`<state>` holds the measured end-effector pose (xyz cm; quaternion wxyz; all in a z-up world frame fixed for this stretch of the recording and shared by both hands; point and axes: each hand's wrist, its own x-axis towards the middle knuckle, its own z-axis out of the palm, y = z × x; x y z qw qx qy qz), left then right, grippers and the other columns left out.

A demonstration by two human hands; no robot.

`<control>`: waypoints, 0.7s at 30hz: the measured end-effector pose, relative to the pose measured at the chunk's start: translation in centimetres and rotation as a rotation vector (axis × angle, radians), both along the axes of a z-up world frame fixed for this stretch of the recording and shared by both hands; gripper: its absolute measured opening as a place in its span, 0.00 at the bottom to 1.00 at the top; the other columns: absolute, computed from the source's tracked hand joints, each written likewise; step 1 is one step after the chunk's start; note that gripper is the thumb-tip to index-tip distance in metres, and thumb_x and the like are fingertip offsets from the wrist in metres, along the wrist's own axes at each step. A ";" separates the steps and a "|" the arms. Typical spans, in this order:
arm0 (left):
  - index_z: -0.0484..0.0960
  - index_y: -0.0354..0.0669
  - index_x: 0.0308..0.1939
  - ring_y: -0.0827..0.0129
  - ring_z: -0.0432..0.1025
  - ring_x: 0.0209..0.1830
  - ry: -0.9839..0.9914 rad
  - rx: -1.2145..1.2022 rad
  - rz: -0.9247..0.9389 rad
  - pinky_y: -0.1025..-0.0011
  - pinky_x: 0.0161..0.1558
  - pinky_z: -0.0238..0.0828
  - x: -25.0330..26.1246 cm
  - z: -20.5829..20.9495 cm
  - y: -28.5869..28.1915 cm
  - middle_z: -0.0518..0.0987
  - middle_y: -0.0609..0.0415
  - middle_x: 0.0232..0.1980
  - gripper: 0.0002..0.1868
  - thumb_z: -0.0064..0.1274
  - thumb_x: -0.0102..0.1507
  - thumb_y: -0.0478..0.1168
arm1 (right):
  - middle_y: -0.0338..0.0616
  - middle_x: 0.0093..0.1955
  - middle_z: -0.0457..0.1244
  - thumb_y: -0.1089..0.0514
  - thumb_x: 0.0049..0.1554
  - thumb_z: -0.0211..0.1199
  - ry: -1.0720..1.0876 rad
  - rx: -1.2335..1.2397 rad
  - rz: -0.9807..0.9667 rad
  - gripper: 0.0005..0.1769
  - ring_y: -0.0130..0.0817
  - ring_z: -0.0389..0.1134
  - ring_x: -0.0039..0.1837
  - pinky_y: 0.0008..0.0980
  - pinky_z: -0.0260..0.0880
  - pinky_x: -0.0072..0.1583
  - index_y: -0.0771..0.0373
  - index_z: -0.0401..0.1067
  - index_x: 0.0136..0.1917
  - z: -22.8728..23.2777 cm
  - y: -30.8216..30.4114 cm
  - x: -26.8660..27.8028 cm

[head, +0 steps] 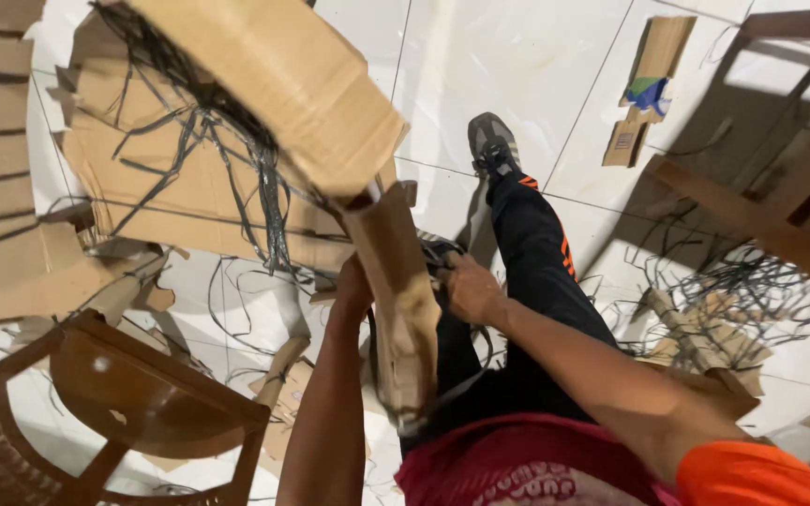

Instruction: Wrapping wooden chairs with cardboard and securing them with plastic ties

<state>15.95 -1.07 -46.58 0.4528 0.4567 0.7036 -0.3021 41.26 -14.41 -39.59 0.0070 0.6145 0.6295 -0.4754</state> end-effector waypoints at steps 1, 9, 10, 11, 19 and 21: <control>0.79 0.78 0.54 0.70 0.82 0.44 0.001 0.000 0.019 0.65 0.38 0.82 -0.8 -0.4 -1.1 0.84 0.67 0.44 0.16 0.54 0.63 0.62 | 0.39 0.54 0.64 0.48 0.48 0.59 -0.023 0.060 0.003 0.15 0.44 0.61 0.60 0.37 0.62 0.61 0.49 0.76 0.49 0.4 -0.8 0.6; 0.89 0.44 0.44 0.54 0.83 0.44 -0.198 0.061 -0.746 0.60 0.43 0.81 1.2 10.7 -0.3 0.87 0.48 0.35 0.22 0.44 0.71 0.53 | 0.44 0.63 0.65 0.51 0.52 0.45 -0.123 0.258 0.179 0.21 0.50 0.60 0.69 0.49 0.58 0.66 0.57 0.79 0.43 6.6 -2.8 3.7; 0.89 0.46 0.39 0.52 0.82 0.42 -0.218 0.064 -0.523 0.58 0.41 0.78 1.0 12.6 -0.5 0.86 0.47 0.33 0.22 0.45 0.69 0.55 | 0.48 0.55 0.66 0.53 0.53 0.46 -0.160 0.217 0.166 0.18 0.51 0.63 0.61 0.48 0.60 0.60 0.58 0.77 0.42 7.3 -3.0 3.9; 0.89 0.48 0.33 0.51 0.81 0.39 -0.242 0.061 -0.300 0.56 0.39 0.76 0.8 14.3 -0.8 0.84 0.47 0.31 0.23 0.45 0.67 0.57 | 0.51 0.47 0.68 0.55 0.53 0.47 -0.198 0.172 0.152 0.15 0.52 0.67 0.54 0.47 0.63 0.55 0.58 0.76 0.42 7.9 -3.4 4.2; 0.89 0.50 0.29 0.56 0.79 0.32 -0.330 -0.014 0.069 0.62 0.38 0.76 1.9 30.0 0.0 0.82 0.49 0.26 0.21 0.45 0.66 0.53 | 0.51 0.30 0.69 0.56 0.50 0.62 0.024 -0.108 0.011 0.11 0.48 0.72 0.36 0.36 0.67 0.40 0.60 0.76 0.28 9.5 -3.1 5.7; 0.88 0.50 0.28 0.58 0.78 0.30 -0.353 -0.002 0.077 0.62 0.36 0.76 1.5 32.2 -0.3 0.81 0.51 0.24 0.21 0.45 0.66 0.54 | 0.52 0.31 0.70 0.56 0.53 0.62 0.042 -0.086 0.077 0.13 0.48 0.72 0.36 0.33 0.67 0.40 0.62 0.76 0.28 10.0 -2.4 5.8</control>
